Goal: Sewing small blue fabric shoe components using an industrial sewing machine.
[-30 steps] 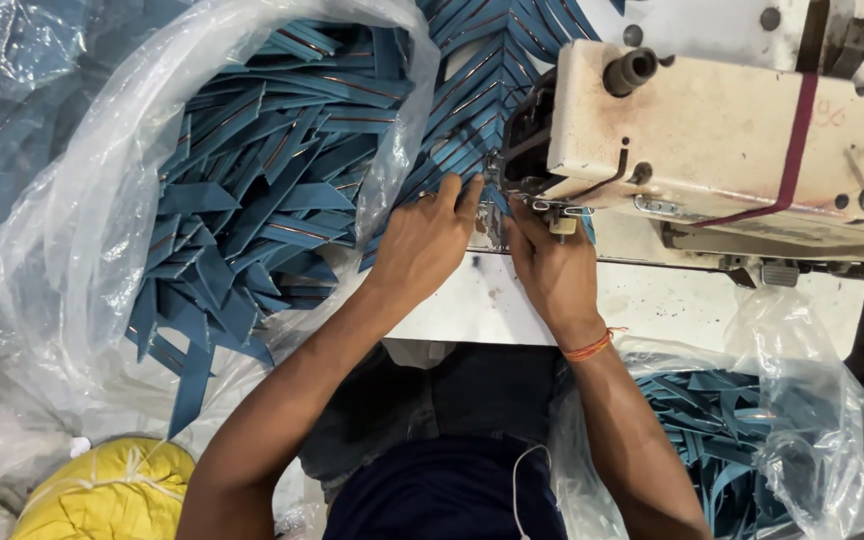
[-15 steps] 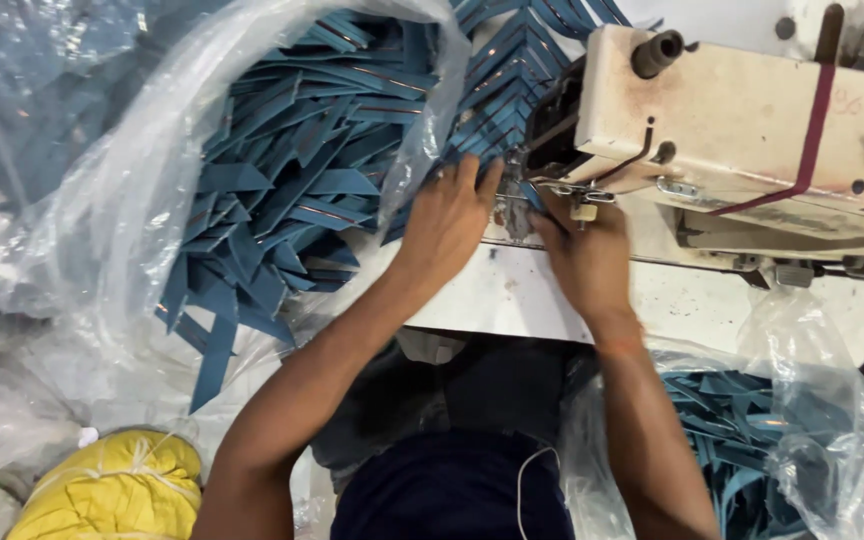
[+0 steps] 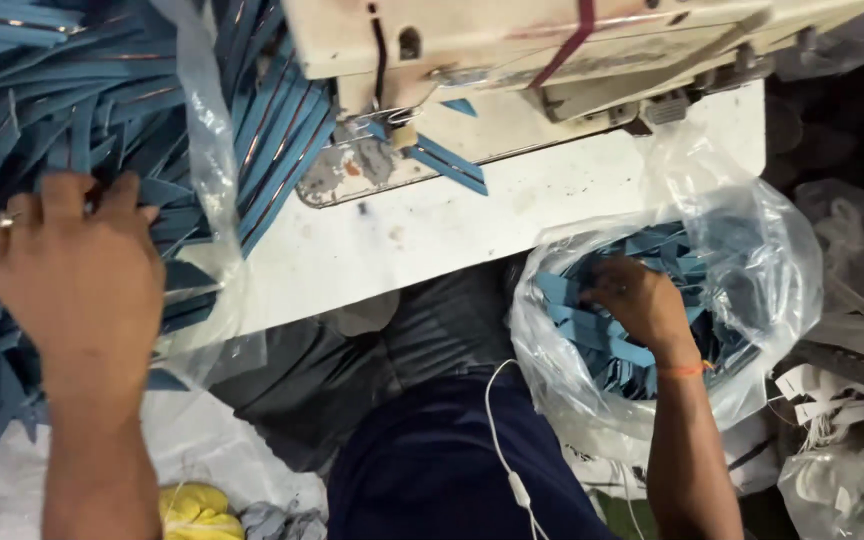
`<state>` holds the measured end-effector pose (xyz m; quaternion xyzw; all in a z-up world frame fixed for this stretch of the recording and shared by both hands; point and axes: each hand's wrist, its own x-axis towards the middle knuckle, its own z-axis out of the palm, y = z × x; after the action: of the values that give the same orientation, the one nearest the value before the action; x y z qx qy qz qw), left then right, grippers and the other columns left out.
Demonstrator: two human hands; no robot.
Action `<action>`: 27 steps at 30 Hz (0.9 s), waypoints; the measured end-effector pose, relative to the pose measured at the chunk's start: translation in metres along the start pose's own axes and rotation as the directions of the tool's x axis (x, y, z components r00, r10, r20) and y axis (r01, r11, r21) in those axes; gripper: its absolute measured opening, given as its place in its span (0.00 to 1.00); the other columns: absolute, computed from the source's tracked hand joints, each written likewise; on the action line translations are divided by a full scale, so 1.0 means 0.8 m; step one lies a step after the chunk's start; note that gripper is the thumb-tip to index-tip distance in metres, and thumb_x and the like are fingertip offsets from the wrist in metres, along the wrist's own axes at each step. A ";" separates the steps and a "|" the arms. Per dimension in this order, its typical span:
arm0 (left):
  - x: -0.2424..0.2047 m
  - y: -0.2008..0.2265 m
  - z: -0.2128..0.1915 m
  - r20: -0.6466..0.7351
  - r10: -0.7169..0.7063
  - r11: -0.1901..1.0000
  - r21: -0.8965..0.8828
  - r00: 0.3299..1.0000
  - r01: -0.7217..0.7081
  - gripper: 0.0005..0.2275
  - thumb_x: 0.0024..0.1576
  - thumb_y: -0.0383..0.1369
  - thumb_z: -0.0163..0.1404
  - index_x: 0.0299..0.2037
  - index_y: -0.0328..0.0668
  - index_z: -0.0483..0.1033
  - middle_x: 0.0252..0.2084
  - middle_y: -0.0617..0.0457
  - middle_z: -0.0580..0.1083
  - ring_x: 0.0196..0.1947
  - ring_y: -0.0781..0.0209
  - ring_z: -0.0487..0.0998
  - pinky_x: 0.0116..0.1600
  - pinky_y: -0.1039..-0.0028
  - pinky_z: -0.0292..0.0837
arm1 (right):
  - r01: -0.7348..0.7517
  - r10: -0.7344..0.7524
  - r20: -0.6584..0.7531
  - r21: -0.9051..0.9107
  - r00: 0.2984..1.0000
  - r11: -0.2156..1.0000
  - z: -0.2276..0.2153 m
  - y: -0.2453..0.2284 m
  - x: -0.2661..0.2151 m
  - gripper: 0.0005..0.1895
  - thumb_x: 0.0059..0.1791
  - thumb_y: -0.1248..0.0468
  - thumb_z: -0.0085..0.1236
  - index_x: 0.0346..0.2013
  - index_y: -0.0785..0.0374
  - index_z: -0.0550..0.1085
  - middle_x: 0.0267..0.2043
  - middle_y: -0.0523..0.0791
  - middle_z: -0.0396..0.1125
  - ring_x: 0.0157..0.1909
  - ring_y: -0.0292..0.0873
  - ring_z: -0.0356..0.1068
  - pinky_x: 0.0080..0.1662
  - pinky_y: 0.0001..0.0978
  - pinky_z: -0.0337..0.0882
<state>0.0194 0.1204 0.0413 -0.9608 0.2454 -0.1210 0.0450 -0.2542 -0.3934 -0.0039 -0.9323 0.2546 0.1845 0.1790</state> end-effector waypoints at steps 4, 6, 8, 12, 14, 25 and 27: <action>-0.003 -0.007 0.007 -0.042 0.009 1.000 0.003 0.999 -0.009 0.04 0.61 0.28 0.54 0.43 0.47 0.79 0.45 0.54 0.74 0.45 0.54 0.75 0.53 0.64 0.65 | -0.115 0.103 0.089 0.138 0.991 0.984 -0.028 -0.067 -0.012 0.23 0.38 0.58 0.70 0.47 0.60 0.79 0.42 0.48 0.77 0.39 0.49 0.79 0.34 0.44 0.77; -0.011 -0.011 0.010 -0.190 0.028 0.995 -0.089 0.981 -0.045 0.05 0.67 0.25 0.48 0.49 0.40 0.75 0.50 0.53 0.72 0.47 0.55 0.72 0.56 0.66 0.65 | 0.431 -0.405 -0.182 0.138 0.896 0.892 -0.019 -0.072 -0.011 0.19 0.42 0.59 0.71 0.44 0.65 0.80 0.46 0.51 0.75 0.43 0.53 0.76 0.41 0.41 0.75; -0.002 0.005 -0.020 -0.264 -0.038 0.962 -0.271 0.964 -0.036 0.05 0.69 0.23 0.47 0.52 0.36 0.73 0.53 0.51 0.74 0.50 0.53 0.73 0.57 0.63 0.66 | 0.463 -0.429 -0.197 0.184 0.882 0.867 -0.008 -0.057 -0.010 0.16 0.42 0.61 0.71 0.40 0.66 0.79 0.43 0.49 0.75 0.43 0.50 0.75 0.43 0.39 0.74; -0.001 0.050 -0.054 -0.234 -0.247 0.730 -0.683 0.940 0.022 0.07 0.67 0.23 0.47 0.53 0.40 0.73 0.46 0.44 0.76 0.46 0.43 0.76 0.52 0.55 0.70 | 0.117 -0.097 -0.068 0.425 0.993 0.897 -0.014 -0.058 -0.007 0.10 0.47 0.67 0.67 0.40 0.66 0.76 0.40 0.45 0.73 0.37 0.39 0.69 0.37 0.30 0.70; 0.022 0.089 -0.062 -0.172 -0.220 0.716 -0.697 0.960 0.039 0.09 0.64 0.23 0.49 0.52 0.41 0.75 0.44 0.45 0.76 0.41 0.43 0.78 0.45 0.55 0.71 | 0.274 -0.219 -0.164 0.554 0.962 0.786 -0.036 -0.115 -0.008 0.10 0.50 0.67 0.65 0.41 0.64 0.71 0.41 0.42 0.72 0.41 0.35 0.71 0.41 0.27 0.72; 0.073 0.177 0.084 -0.036 -0.175 0.827 -0.547 0.984 0.127 0.04 0.59 0.28 0.51 0.42 0.42 0.76 0.40 0.44 0.75 0.31 0.46 0.81 0.31 0.61 0.76 | 0.660 -0.656 -0.528 -0.219 0.539 0.718 0.009 -0.347 0.085 0.20 0.50 0.65 0.67 0.58 0.56 0.78 0.46 0.53 0.67 0.42 0.56 0.70 0.41 0.44 0.70; 0.063 0.176 0.073 -0.008 -0.120 0.890 -0.444 0.993 0.105 0.09 0.57 0.26 0.51 0.47 0.38 0.77 0.41 0.46 0.73 0.33 0.50 0.81 0.32 0.64 0.77 | 0.657 -0.641 -0.513 -0.181 0.572 0.732 0.008 -0.351 0.080 0.19 0.52 0.63 0.67 0.57 0.58 0.78 0.45 0.54 0.66 0.42 0.55 0.69 0.41 0.45 0.71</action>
<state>0.0124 -0.0256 -0.0255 -0.9562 0.2112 -0.0812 -0.1858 -0.0523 -0.1904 0.0297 -0.9691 -0.0622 -0.1697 0.1676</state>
